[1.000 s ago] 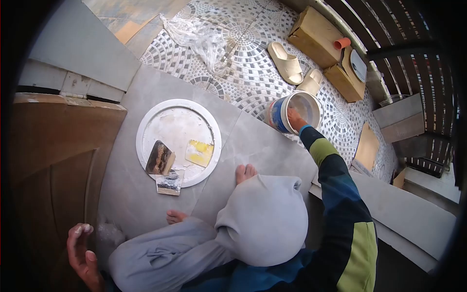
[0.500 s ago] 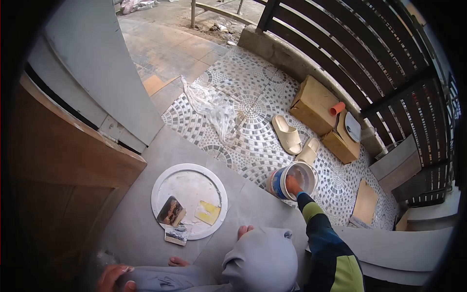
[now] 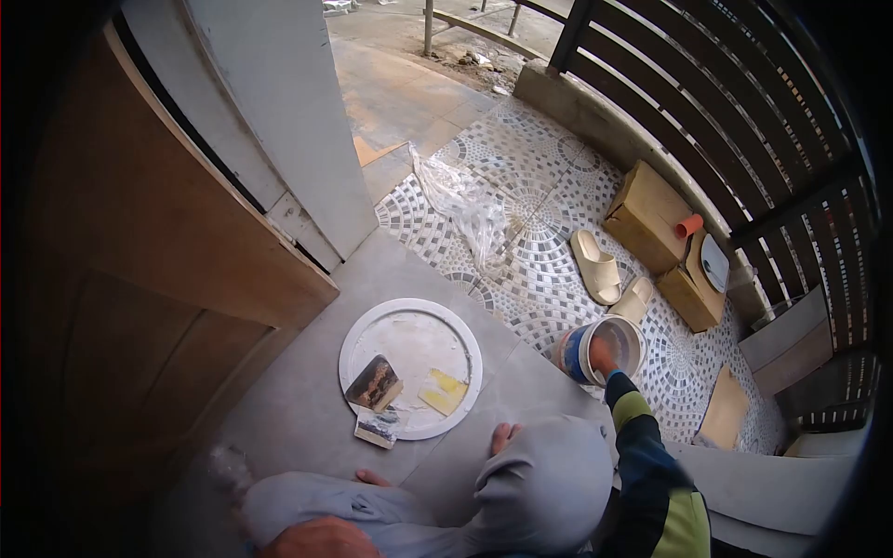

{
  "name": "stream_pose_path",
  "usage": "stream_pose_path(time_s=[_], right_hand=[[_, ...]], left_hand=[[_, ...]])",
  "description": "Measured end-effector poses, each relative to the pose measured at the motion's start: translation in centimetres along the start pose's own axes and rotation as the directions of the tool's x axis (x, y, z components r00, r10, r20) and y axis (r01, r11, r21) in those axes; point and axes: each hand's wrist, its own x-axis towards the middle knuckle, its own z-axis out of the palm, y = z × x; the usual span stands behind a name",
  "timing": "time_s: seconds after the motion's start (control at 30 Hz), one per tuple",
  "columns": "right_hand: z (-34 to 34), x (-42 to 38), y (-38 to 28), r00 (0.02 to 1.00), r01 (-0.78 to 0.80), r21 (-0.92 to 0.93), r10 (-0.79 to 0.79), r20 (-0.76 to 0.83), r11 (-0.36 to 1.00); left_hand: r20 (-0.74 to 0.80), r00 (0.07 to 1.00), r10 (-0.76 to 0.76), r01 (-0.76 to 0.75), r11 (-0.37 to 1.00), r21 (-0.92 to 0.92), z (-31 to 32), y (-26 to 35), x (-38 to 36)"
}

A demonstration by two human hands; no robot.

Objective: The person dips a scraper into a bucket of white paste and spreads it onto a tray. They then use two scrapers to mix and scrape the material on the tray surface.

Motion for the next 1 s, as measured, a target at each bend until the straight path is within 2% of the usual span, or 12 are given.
stream_pose_path(time_s=[0.07,0.13,0.27,0.33,0.43,0.57,0.6,0.67,0.77,0.83,0.9,1.0], right_hand=[[0.1,-0.5,0.4,1.0,-0.01,-0.015,0.01,0.01,1.0],[0.1,-0.7,0.5,1.0,-0.012,-0.034,0.013,0.023,0.999],[0.1,-0.7,0.3,0.998,-0.019,-0.045,0.022,0.055,0.999],[-0.1,-1.0,0.4,0.997,-0.037,-0.043,0.04,0.062,0.998],[-0.3,-1.3,0.7,0.996,-0.06,-0.037,0.062,0.062,0.998],[-0.6,-1.6,1.6,0.995,-0.088,-0.002,0.088,0.055,0.996],[-0.8,-1.7,1.8,0.994,-0.098,0.012,0.098,0.05,0.995],[-1.5,-1.7,1.9,0.993,-0.118,0.045,0.118,0.013,0.992],[-2.1,-1.9,1.2,0.98,-0.173,0.09,0.181,-0.079,0.981],[0.3,-0.5,3.9,0.967,-0.105,0.074,0.119,-0.224,0.992],[0.3,-0.8,1.7,0.886,-0.131,0.157,0.187,-0.425,0.979],[-1.3,-1.3,0.9,0.851,-0.228,0.119,0.257,-0.457,0.966]], left_hand=[[0.249,0.962,0.109,-0.035,0.958,-0.285,0.7,1.5,1.1],[0.42,0.867,0.268,0.006,0.837,-0.547,1.9,2.9,1.8],[0.452,0.86,0.238,0.087,0.804,-0.589,5.1,3.5,1.9],[0.343,0.868,0.358,-0.073,0.776,-0.627,6.0,3.6,2.1],[0.251,0.891,0.378,-0.175,0.796,-0.58,6.7,3.6,2.1],[0.211,0.933,0.291,-0.166,0.869,-0.466,5.5,3.9,2.9],[0.033,0.979,0.2,-0.165,0.881,-0.443,5.5,3.9,2.9],[-0.301,0.954,0.02,-0.149,0.898,-0.414,5.4,3.8,3.1],[-0.333,0.943,-0.003,-0.143,0.9,-0.413,4.7,3.4,3.2],[-0.296,0.954,-0.051,-0.097,0.881,-0.463,4.4,3.0,2.1],[-0.243,0.965,-0.096,-0.046,0.853,-0.52,4.0,2.4,1.5],[-0.433,0.898,-0.076,-0.206,0.797,-0.568,3.9,2.3,1.8]])
